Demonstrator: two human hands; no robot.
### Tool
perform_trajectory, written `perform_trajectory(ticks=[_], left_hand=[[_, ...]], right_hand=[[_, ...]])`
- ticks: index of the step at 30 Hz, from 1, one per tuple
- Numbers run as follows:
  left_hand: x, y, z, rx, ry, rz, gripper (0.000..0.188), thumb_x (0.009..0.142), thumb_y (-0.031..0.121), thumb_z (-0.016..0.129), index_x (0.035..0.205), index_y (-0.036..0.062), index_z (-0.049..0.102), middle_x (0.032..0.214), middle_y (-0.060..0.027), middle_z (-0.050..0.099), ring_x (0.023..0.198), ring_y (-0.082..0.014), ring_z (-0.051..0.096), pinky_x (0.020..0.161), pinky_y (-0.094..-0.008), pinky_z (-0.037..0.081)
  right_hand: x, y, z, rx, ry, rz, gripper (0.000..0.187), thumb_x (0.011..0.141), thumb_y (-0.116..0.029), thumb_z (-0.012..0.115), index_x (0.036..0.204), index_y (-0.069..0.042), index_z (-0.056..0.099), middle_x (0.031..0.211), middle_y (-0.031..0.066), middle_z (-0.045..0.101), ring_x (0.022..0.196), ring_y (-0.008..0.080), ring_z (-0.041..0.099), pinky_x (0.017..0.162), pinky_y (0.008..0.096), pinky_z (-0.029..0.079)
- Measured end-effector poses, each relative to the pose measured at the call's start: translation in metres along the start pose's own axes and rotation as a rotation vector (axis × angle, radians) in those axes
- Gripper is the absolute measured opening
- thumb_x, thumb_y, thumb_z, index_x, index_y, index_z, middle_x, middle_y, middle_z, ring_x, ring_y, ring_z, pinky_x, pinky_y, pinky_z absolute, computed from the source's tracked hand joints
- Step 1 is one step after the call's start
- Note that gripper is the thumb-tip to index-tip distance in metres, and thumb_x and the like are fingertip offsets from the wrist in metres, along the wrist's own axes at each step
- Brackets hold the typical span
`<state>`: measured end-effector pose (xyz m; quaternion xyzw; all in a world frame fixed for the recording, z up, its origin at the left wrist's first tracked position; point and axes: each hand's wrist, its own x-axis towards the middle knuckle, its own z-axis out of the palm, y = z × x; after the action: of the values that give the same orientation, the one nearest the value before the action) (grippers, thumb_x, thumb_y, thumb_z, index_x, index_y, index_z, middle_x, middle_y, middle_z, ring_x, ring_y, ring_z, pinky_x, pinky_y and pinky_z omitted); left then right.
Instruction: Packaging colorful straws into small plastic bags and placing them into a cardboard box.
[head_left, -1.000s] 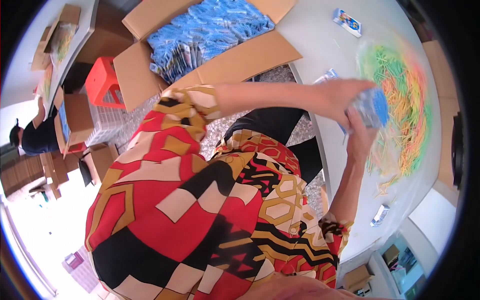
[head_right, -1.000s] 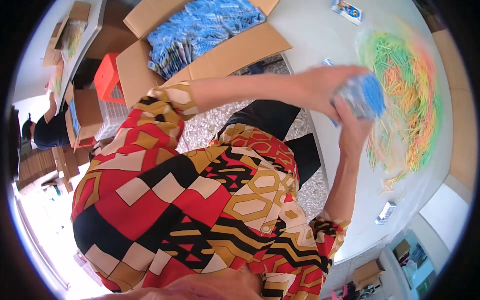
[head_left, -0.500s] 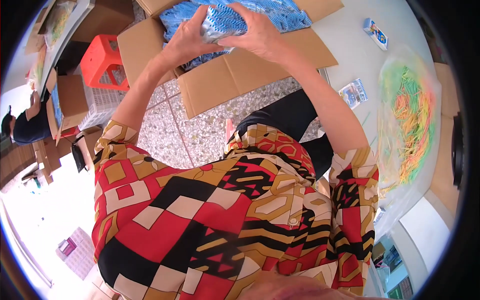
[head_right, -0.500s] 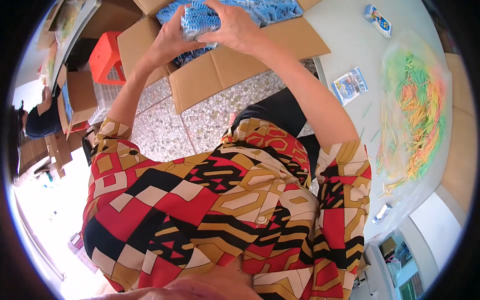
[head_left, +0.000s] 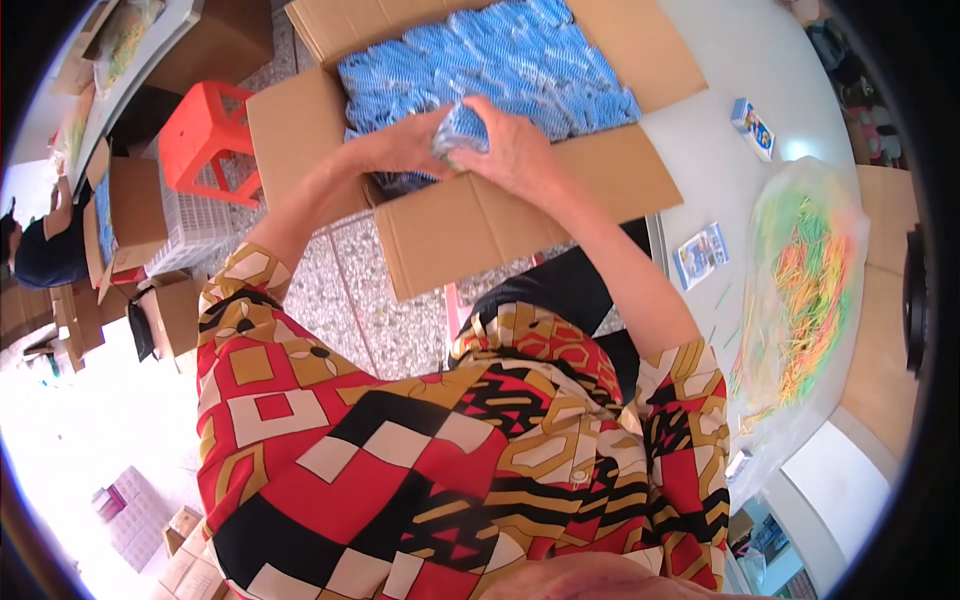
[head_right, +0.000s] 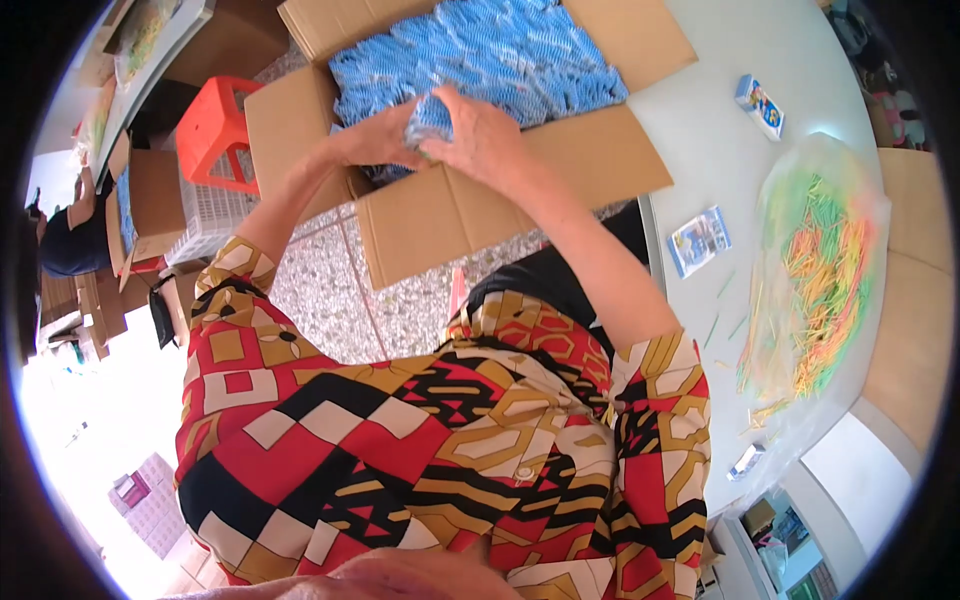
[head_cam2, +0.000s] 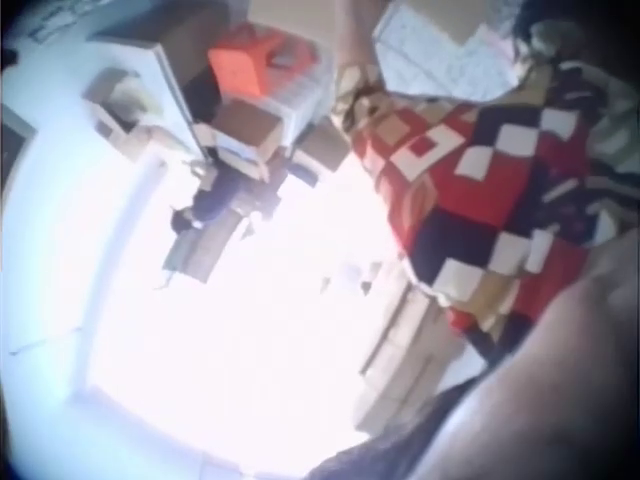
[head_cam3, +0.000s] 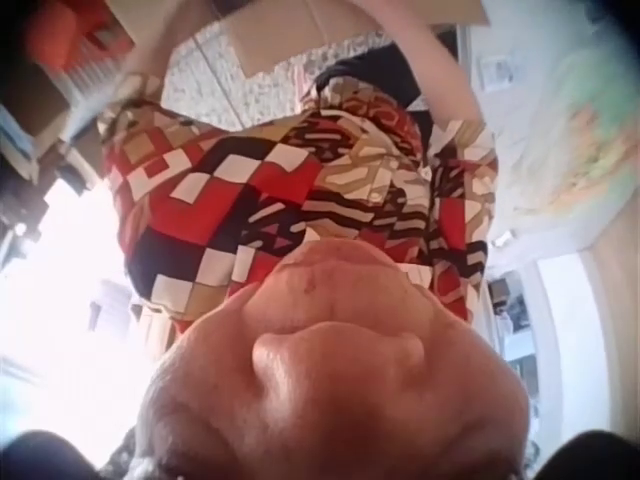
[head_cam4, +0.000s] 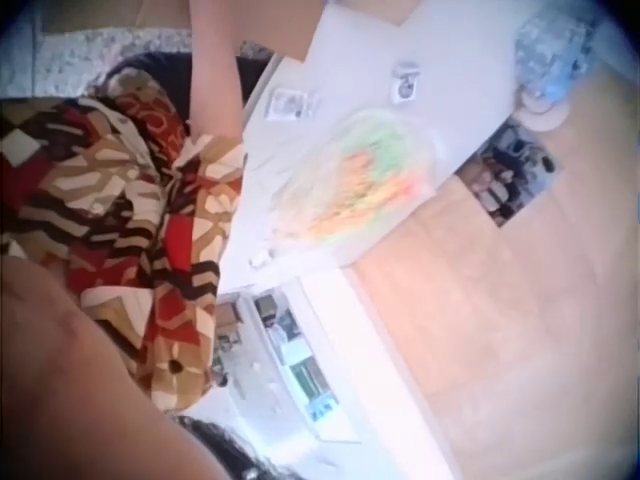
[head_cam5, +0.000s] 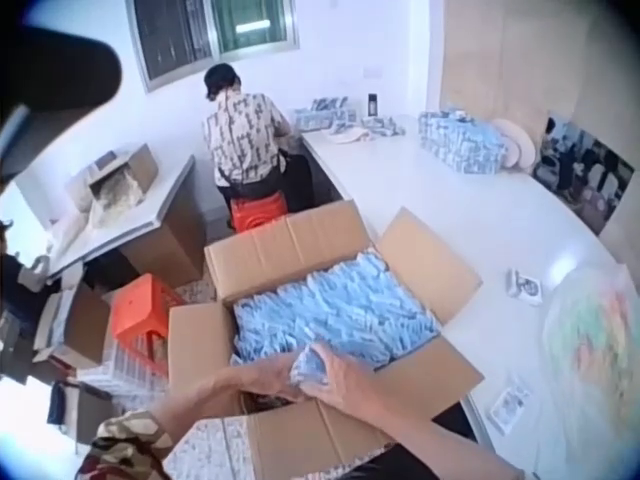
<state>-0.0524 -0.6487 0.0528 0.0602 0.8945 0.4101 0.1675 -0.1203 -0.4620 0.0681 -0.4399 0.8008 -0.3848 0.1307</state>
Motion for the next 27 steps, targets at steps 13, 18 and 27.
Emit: perform_trajectory(ticks=[13, 18, 27], left_hand=[[-0.006, 0.018, -0.001, 0.24, 0.405, 0.217, 0.08, 0.065, 0.008, 0.072, 0.133, 0.0027, 0.031, 0.119, -0.022, 0.048, 0.107, -0.038, 0.05, 0.089, -0.0402, 0.043], [-0.024, 0.034, 0.013, 0.309, 0.437, -0.112, 0.053, 0.068, 0.004, 0.065, 0.115, 0.002, 0.039, 0.107, -0.0225, 0.052, 0.096, -0.0406, 0.054, 0.074, -0.0457, 0.047], [0.012, -0.006, 0.015, 0.29, 0.27, 0.022, 0.049, 0.07, 0.002, 0.061, 0.111, -0.0033, 0.034, 0.092, -0.0278, 0.055, 0.091, -0.0448, 0.053, 0.072, -0.0504, 0.043]], right_hand=[[0.023, -0.013, 0.011, -0.386, -0.084, 0.2, 0.051, 0.062, -0.019, 0.071, 0.105, -0.001, 0.05, 0.075, 0.0184, 0.064, 0.072, 0.0342, 0.064, 0.063, 0.0434, 0.051], [0.022, 0.001, 0.025, -0.4, -0.052, 0.211, 0.044, 0.062, -0.023, 0.071, 0.096, -0.001, 0.053, 0.072, 0.0199, 0.063, 0.071, 0.0361, 0.064, 0.064, 0.0451, 0.051], [0.019, 0.005, 0.019, -0.262, -0.038, 0.18, 0.04, 0.067, -0.026, 0.07, 0.089, 0.001, 0.05, 0.072, 0.02, 0.063, 0.071, 0.0363, 0.064, 0.063, 0.0455, 0.05]])
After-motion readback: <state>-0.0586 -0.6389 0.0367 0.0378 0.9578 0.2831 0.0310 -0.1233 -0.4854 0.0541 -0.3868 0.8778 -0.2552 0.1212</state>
